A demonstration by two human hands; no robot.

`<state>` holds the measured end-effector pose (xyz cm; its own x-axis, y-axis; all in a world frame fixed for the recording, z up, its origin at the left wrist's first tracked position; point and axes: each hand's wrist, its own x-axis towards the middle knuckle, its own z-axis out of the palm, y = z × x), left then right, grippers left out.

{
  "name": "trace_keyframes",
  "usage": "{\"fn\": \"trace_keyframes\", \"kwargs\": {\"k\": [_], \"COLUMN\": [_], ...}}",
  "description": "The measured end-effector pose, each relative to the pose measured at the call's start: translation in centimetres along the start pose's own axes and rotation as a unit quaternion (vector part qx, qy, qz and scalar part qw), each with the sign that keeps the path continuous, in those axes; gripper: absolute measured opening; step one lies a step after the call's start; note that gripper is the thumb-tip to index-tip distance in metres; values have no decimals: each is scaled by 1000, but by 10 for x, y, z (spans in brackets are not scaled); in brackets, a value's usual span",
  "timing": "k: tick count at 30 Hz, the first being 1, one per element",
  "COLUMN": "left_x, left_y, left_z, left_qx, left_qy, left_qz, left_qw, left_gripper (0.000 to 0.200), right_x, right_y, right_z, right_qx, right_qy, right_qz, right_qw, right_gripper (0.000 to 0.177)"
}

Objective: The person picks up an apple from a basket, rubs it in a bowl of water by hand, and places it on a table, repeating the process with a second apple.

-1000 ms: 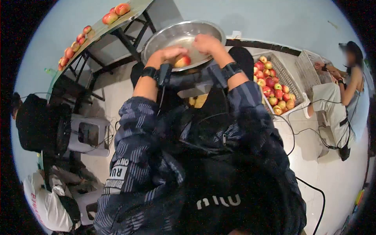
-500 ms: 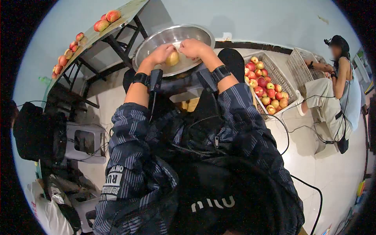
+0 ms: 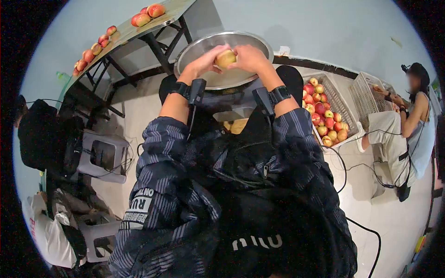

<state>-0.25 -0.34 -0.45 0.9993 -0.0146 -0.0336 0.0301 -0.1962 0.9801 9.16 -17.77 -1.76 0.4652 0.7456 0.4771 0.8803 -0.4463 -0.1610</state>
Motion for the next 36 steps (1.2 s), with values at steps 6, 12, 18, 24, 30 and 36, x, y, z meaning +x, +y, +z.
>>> {"fn": "trace_keyframes", "kwargs": {"k": [6, 12, 18, 24, 30, 36], "left_x": [3, 10, 22, 29, 32, 25], "left_y": [0, -3, -5, -20, -18, -17], "left_z": [-5, -6, -3, -13, -11, -7], "left_qx": [202, 110, 1, 154, 296, 364], "left_qy": [25, 92, 109, 69, 108, 172], "left_qz": [5, 54, 65, 147, 110, 202], "left_qw": [979, 988, 992, 975, 943, 893], "left_gripper": [50, 44, 45, 55, 57, 62], "right_x": [-3, 0, -5, -4, -6, -4], "right_y": [-21, -13, -27, -26, -24, -20], "right_z": [-35, -20, -25, -23, -26, -25], "right_qx": [27, 63, -17, -27, -45, -51], "right_qy": [-121, -32, 2, -32, -31, 2], "right_qz": [58, 72, 17, -21, -28, 14], "right_qw": [991, 995, 1000, 999, 998, 999], "right_gripper": [67, 75, 85, 81, 74, 66]}}
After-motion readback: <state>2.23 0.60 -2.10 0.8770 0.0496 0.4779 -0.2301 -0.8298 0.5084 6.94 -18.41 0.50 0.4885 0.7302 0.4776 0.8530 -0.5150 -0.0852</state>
